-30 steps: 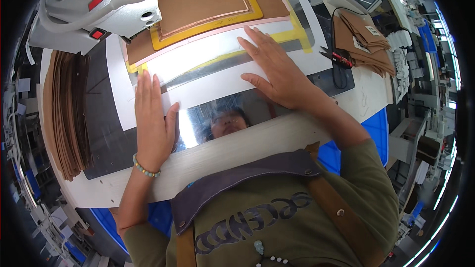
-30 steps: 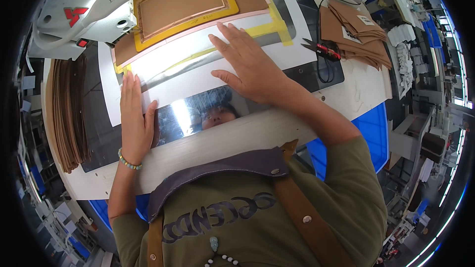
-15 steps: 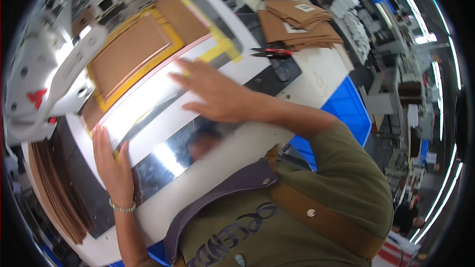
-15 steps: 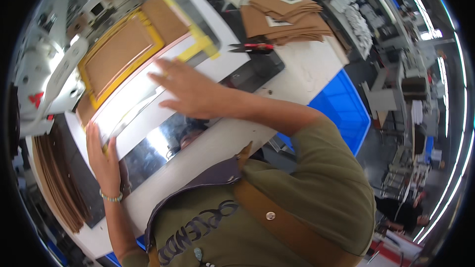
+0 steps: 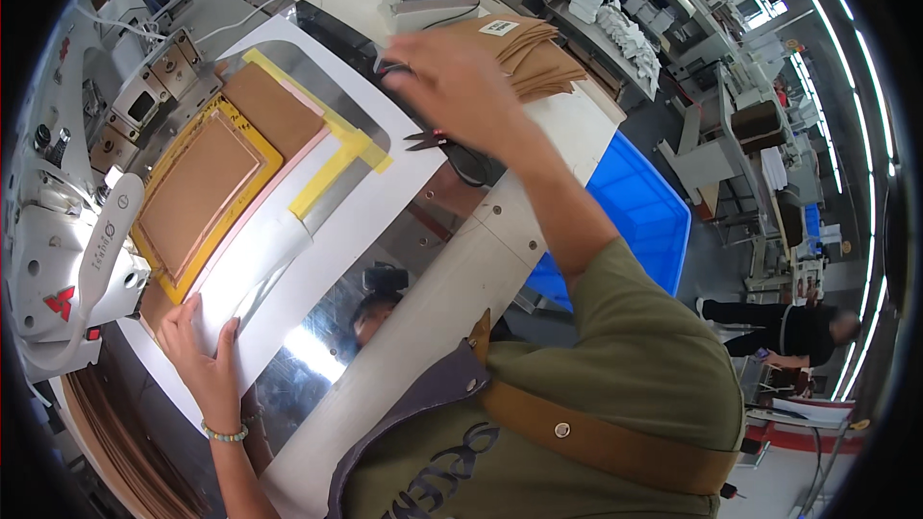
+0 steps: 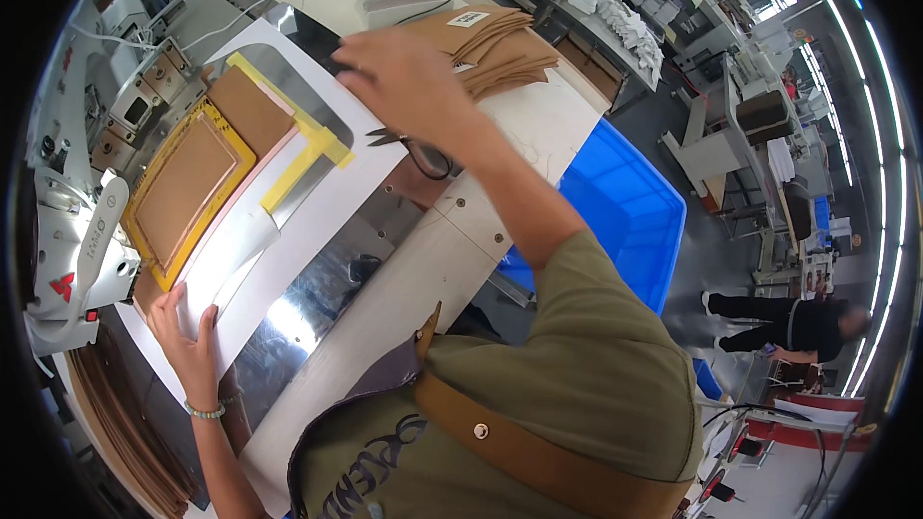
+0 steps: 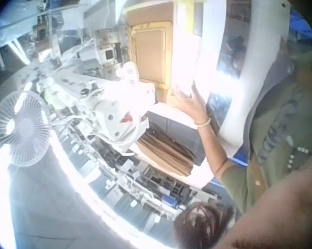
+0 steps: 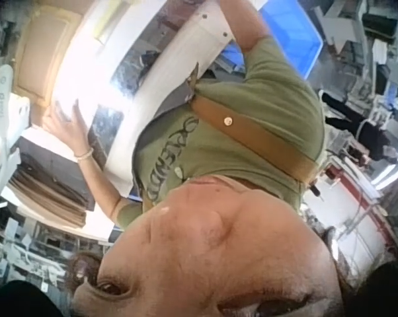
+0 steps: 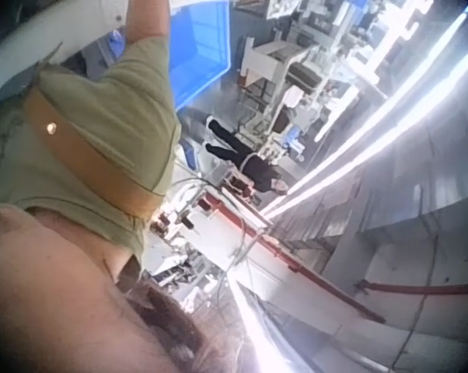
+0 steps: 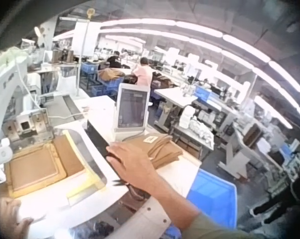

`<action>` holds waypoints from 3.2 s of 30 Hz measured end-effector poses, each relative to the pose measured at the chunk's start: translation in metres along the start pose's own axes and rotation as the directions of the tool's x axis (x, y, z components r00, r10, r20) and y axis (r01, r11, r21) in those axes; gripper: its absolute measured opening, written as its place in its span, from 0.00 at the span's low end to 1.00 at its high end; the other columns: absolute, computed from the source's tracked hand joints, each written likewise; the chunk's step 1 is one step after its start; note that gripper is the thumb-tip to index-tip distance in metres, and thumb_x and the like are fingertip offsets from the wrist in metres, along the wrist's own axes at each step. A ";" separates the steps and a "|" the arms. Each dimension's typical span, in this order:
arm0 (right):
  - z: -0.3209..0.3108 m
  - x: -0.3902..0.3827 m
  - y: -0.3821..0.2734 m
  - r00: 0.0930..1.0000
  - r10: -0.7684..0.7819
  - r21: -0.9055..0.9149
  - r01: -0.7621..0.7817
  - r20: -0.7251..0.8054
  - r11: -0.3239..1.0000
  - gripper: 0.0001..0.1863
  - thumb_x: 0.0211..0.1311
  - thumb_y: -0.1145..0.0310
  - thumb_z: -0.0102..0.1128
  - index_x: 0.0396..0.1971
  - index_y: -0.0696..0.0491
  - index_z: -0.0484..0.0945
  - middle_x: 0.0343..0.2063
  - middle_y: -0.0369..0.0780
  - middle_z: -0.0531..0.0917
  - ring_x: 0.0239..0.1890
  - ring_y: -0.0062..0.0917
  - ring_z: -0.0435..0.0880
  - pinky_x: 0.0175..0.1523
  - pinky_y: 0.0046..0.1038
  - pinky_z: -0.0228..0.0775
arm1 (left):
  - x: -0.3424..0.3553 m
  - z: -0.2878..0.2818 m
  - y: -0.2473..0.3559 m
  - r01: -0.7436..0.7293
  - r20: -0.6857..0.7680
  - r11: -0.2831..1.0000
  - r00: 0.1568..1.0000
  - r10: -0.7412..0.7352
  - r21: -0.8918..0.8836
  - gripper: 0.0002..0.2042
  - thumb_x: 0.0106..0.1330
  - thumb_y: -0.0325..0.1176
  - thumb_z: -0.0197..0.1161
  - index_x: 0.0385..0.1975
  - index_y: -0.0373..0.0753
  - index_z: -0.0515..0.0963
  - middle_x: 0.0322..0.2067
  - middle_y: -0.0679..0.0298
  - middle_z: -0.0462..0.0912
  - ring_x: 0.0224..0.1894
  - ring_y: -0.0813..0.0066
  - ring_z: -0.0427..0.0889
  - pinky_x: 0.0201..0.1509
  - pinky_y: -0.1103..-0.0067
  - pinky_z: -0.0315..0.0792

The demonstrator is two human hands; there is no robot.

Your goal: Sewing leather pouches using an industrial sewing machine with a template.

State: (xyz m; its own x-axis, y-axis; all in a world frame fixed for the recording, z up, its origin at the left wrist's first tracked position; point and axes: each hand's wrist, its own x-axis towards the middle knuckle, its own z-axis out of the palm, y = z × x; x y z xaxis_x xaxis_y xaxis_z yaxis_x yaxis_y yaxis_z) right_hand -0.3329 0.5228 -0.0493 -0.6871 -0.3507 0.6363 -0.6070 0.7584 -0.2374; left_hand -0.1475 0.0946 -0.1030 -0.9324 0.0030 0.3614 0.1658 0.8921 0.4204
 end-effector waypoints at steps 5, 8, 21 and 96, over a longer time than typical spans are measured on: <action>-0.067 0.028 0.136 0.963 0.228 -0.207 -0.196 0.142 0.959 0.13 0.69 0.61 0.65 0.48 0.48 0.90 0.44 0.41 0.90 0.53 0.44 0.86 0.59 0.41 0.79 | 0.009 0.010 -0.006 0.029 0.023 0.993 0.999 -0.027 -0.114 0.19 0.62 0.30 0.79 0.47 0.33 0.78 0.44 0.57 0.78 0.53 0.55 0.75 0.63 0.62 0.70; -0.055 0.037 0.183 0.890 0.223 -0.218 -0.144 0.398 0.965 0.12 0.69 0.59 0.68 0.43 0.50 0.89 0.40 0.41 0.88 0.47 0.38 0.85 0.57 0.36 0.77 | 0.008 0.008 -0.007 0.037 0.028 0.991 0.999 -0.034 -0.130 0.16 0.63 0.29 0.77 0.46 0.32 0.78 0.44 0.56 0.77 0.53 0.54 0.75 0.62 0.64 0.70; -0.072 0.065 0.230 0.471 0.255 0.035 -0.524 0.844 0.851 0.12 0.67 0.58 0.73 0.38 0.51 0.83 0.38 0.28 0.82 0.44 0.18 0.77 0.54 0.26 0.69 | -0.023 -0.043 -0.053 0.154 -0.023 0.974 0.987 -0.159 -0.166 0.11 0.73 0.25 0.64 0.52 0.31 0.83 0.63 0.50 0.81 0.67 0.53 0.79 0.73 0.62 0.70; 0.229 0.081 -0.176 0.703 -0.689 0.710 0.393 0.178 0.584 0.15 0.62 0.77 0.63 0.44 0.48 0.93 0.51 0.34 0.87 0.59 0.30 0.83 0.67 0.38 0.71 | 0.118 -0.006 -0.159 -0.237 0.227 0.944 0.930 0.289 -0.230 0.20 0.78 0.31 0.60 0.68 0.41 0.78 0.67 0.57 0.82 0.71 0.59 0.77 0.75 0.66 0.69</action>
State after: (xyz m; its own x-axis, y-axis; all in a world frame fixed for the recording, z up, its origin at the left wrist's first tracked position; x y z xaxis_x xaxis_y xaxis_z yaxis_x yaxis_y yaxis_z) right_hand -0.3728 0.2352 -0.1238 -0.1357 -0.8668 0.4799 -0.9081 -0.0849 -0.4101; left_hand -0.2821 -0.0501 -0.1219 -0.8922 0.3631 0.2687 0.4515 0.7373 0.5025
